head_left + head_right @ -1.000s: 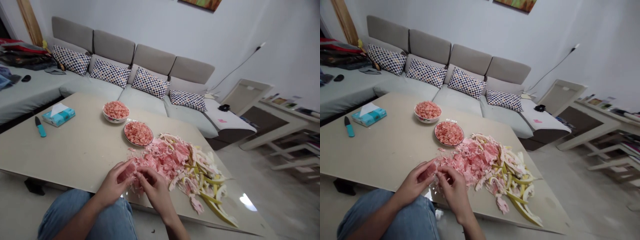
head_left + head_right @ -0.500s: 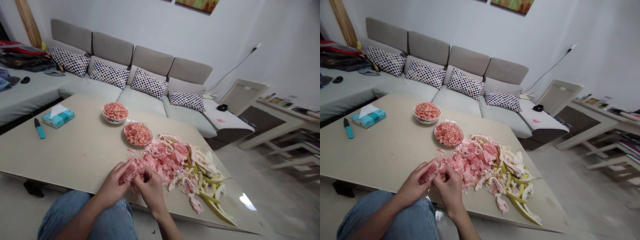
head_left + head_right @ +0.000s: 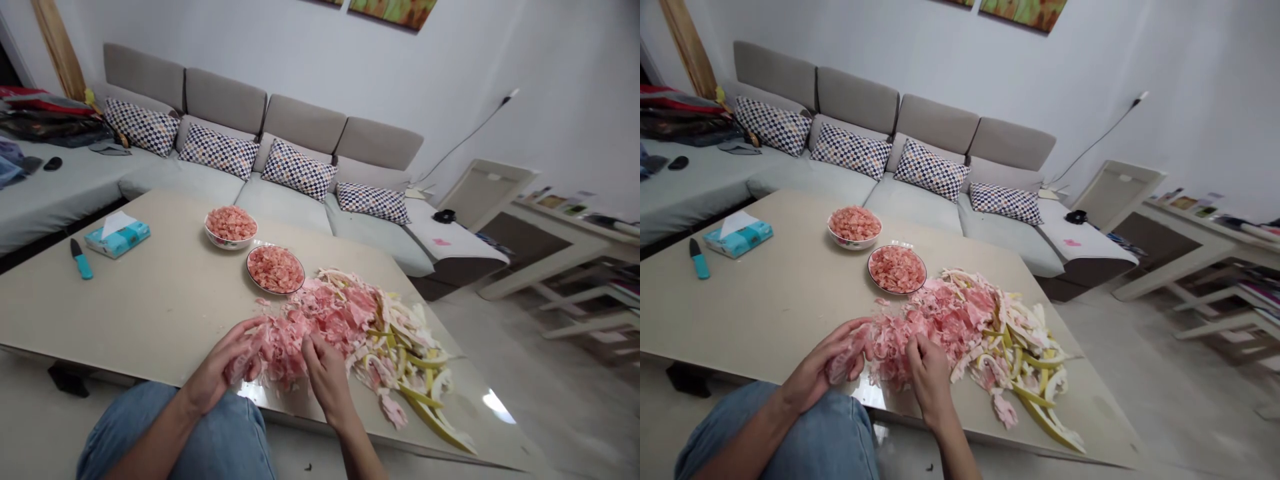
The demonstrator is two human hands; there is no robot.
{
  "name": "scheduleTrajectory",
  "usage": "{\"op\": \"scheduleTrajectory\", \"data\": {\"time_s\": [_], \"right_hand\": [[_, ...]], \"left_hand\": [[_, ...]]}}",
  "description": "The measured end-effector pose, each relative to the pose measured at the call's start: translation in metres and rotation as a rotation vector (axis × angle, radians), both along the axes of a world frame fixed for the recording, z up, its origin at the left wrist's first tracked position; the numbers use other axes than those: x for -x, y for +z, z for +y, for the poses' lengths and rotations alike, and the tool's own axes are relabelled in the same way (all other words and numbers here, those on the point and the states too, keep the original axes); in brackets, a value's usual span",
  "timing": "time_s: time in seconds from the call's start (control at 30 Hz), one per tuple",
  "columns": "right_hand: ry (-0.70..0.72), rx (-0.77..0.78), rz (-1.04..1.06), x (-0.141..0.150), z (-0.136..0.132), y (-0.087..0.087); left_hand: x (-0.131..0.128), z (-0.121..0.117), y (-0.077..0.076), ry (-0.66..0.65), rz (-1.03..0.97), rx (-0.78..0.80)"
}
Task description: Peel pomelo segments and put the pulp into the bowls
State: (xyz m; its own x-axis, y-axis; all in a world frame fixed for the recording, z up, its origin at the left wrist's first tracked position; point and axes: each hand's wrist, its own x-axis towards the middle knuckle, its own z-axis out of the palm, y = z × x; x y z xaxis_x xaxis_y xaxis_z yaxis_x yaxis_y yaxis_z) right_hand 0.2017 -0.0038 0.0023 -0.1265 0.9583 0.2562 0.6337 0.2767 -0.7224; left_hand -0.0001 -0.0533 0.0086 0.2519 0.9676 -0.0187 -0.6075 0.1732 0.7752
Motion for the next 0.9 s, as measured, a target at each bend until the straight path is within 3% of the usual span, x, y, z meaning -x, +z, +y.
{"op": "scheduleTrajectory", "data": {"time_s": [0.1, 0.23, 0.33, 0.43, 0.63, 0.8, 0.9], "right_hand": [[-0.023, -0.038, -0.059, -0.017, 0.004, -0.012], [-0.063, -0.073, -0.240, -0.031, 0.006, -0.014], [0.002, -0.032, -0.237, -0.028, 0.005, -0.005], [0.142, -0.032, -0.060, -0.013, 0.000, 0.011], [0.369, 0.137, 0.161, 0.026, -0.013, 0.043], [0.349, 0.104, 0.167, 0.037, -0.012, 0.053], [0.333, 0.118, 0.136, 0.036, -0.010, 0.056]], "left_hand": [[0.000, 0.001, 0.000, -0.038, -0.128, 0.033], [0.001, 0.001, -0.003, -0.026, -0.113, 0.020], [0.002, 0.003, -0.006, 0.047, -0.058, 0.032], [0.002, 0.004, -0.009, 0.116, 0.015, 0.074], [0.001, 0.004, -0.011, 0.094, 0.141, 0.128], [-0.001, 0.004, -0.009, 0.088, 0.298, 0.125], [-0.001, 0.006, -0.010, 0.110, 0.384, 0.040]]}}
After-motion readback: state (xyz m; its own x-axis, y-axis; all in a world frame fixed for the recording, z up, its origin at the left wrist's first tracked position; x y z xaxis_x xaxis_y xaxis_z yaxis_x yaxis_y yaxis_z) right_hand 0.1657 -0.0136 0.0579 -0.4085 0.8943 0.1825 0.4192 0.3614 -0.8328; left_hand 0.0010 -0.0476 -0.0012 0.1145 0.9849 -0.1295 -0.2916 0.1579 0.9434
